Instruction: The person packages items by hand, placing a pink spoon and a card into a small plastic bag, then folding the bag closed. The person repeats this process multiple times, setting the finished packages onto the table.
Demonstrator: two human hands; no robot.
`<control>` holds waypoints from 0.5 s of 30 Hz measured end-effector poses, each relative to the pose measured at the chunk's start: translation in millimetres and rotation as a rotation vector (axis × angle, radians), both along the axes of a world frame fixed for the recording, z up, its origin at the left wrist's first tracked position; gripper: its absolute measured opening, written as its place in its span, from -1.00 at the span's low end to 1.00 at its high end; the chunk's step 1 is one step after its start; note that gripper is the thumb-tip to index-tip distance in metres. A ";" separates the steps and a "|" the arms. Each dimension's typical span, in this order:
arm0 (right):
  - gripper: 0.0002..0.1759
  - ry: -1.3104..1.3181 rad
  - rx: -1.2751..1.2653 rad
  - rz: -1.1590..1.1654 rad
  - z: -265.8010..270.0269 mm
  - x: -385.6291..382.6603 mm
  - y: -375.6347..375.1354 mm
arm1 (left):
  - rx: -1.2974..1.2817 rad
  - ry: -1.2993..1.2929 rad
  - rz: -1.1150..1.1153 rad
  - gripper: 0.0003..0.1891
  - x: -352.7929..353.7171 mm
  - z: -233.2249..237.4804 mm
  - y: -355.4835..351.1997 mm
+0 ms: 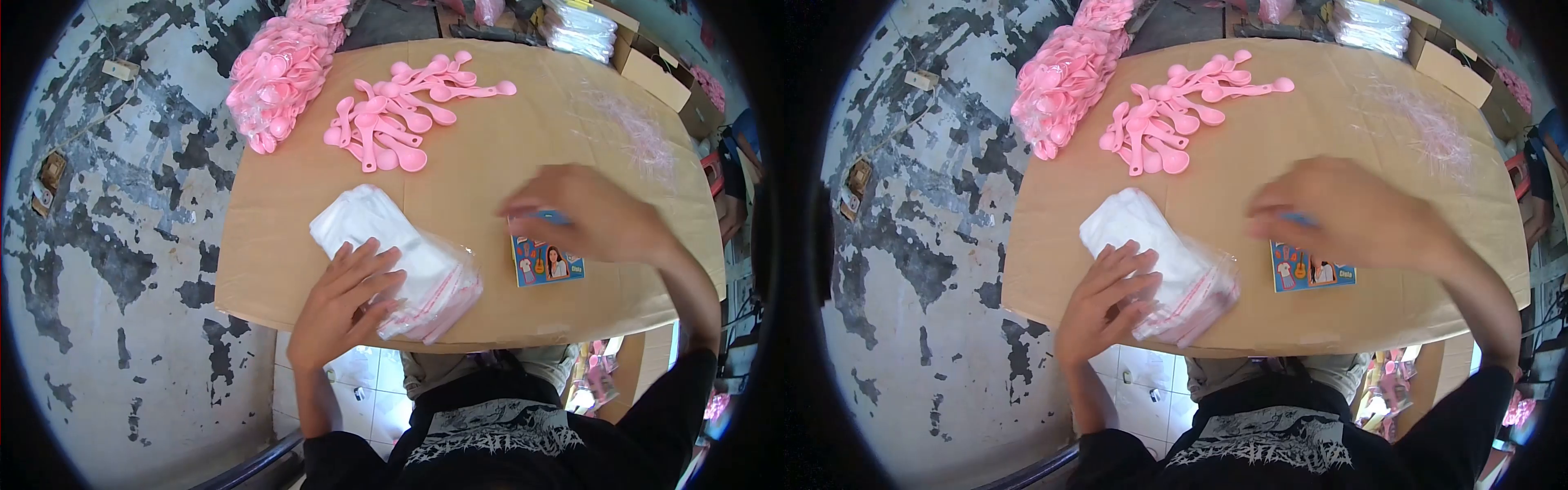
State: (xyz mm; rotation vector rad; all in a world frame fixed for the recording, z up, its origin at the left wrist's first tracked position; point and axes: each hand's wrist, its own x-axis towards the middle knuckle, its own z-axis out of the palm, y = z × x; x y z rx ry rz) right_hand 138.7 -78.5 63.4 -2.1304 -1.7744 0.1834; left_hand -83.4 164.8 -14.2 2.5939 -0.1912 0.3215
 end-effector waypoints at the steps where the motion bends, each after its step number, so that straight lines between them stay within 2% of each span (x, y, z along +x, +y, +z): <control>1: -0.63 -0.001 0.019 0.044 -19.9 -3.3 21.7 | -0.008 -0.018 0.010 -0.67 -0.5 -4.1 -0.9; 2: -0.60 -0.006 0.037 0.093 -35.0 -4.8 41.9 | -0.017 -0.040 0.024 -0.67 -1.2 -7.6 -2.7; 4: -0.70 0.195 -0.212 0.050 -41.9 -9.2 74.6 | -0.044 -0.112 0.062 -0.69 -1.1 -12.2 -8.9; 7: -0.70 0.437 -0.322 0.102 -40.0 -1.6 92.3 | -0.033 -0.201 0.065 -0.72 -5.8 -18.9 -5.7; 10: -0.72 0.315 -0.123 0.160 -49.9 11.2 89.3 | -0.123 -0.212 0.079 -0.75 -6.8 -26.3 -9.9; 12: -0.74 0.337 0.032 0.138 -43.0 21.3 79.5 | -0.146 -0.203 0.076 -0.75 -6.4 -28.1 -8.2; 15: -0.75 0.490 0.209 0.060 -12.7 18.5 53.4 | 0.047 -0.198 0.041 -0.70 -7.0 -14.4 -6.9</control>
